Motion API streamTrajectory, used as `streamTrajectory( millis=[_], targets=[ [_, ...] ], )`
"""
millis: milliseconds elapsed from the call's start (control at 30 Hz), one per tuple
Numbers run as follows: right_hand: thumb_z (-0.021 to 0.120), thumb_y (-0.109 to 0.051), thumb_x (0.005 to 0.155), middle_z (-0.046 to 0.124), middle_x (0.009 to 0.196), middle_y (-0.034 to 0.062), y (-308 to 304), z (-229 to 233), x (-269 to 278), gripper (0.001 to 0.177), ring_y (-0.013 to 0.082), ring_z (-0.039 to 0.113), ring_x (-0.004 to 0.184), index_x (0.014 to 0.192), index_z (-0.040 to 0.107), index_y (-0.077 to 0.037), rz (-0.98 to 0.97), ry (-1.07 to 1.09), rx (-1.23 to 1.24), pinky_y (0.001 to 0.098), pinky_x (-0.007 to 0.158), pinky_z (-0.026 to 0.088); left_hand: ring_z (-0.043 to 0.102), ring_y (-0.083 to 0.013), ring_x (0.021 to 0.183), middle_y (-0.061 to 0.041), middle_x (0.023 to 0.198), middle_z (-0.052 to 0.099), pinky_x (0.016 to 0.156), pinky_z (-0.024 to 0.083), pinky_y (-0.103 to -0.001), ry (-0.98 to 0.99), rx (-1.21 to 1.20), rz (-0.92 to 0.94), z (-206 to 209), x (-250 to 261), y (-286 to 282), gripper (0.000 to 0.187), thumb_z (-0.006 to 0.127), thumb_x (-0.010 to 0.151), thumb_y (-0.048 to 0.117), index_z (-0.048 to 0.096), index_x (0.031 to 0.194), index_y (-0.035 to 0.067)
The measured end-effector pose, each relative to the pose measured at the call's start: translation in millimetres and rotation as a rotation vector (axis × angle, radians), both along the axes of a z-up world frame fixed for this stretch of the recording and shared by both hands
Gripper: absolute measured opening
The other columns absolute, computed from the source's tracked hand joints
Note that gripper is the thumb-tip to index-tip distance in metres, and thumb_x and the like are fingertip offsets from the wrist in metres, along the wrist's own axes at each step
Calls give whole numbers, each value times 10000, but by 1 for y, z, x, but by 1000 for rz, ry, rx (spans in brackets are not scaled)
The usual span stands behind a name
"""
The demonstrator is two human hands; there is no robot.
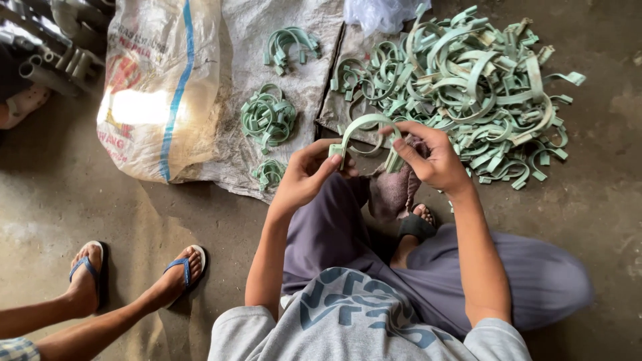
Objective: The person sits on the floor and wipes light green metal parts with a cloth. They pick up parts from a pile, rub them with the cloth, and place them on a separate pile.
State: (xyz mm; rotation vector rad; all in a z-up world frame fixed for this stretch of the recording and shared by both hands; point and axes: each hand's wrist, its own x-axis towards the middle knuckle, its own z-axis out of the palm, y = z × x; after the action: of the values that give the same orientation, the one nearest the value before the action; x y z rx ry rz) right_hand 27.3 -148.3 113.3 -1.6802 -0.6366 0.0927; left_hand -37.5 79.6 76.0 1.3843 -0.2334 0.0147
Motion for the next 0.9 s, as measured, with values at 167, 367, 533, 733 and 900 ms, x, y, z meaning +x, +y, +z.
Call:
streamTrajectory(
  millis=[167, 367, 533, 733, 900],
  targets=[
    [684, -142, 1033, 473, 639, 37, 7, -60, 26, 352, 104, 427, 625, 1312, 587, 51, -191, -88, 54, 251, 635, 394, 724, -220, 870, -201, 965, 754, 805, 619, -409, 9, -14, 255, -19, 19, 20, 294, 620, 1035, 116, 650, 1284, -37],
    [661, -122, 1039, 396, 710, -54, -25, -100, 7, 280, 19, 380, 705, 1298, 592, -39, -444, 49, 18, 162, 731, 354, 751, -325, 922, -272, 1032, 735, 829, 646, -456, 89, -182, 584, -143, 68, 102, 286, 585, 1062, 124, 609, 1262, -79],
    [653, -156, 1048, 379, 696, -89, -78, -147, -34, 199, 46, 295, 645, 1228, 617, -80, -543, 192, -152, 213, 590, 213, 777, -264, 928, -199, 957, 740, 877, 673, -366, 308, -63, 690, -254, 92, 160, 220, 525, 1044, 182, 624, 952, 9],
    [702, -92, 1030, 527, 890, -56, -146, -210, -80, 250, -2, 435, 800, 1275, 653, -90, -850, 324, -142, 135, 734, 384, 793, -294, 874, -221, 1017, 732, 748, 689, -348, 651, -232, 845, -393, 140, 193, 212, 442, 1081, 109, 571, 1039, -54],
    [665, -101, 1050, 420, 793, -103, -160, -201, -105, 221, -26, 332, 725, 1270, 648, -108, -951, 384, -211, 122, 683, 324, 788, -307, 866, -297, 1278, 567, 798, 683, -343, 602, -304, 1064, -463, 154, 196, 519, 517, 1033, 204, 401, 1430, -109]
  ],
)
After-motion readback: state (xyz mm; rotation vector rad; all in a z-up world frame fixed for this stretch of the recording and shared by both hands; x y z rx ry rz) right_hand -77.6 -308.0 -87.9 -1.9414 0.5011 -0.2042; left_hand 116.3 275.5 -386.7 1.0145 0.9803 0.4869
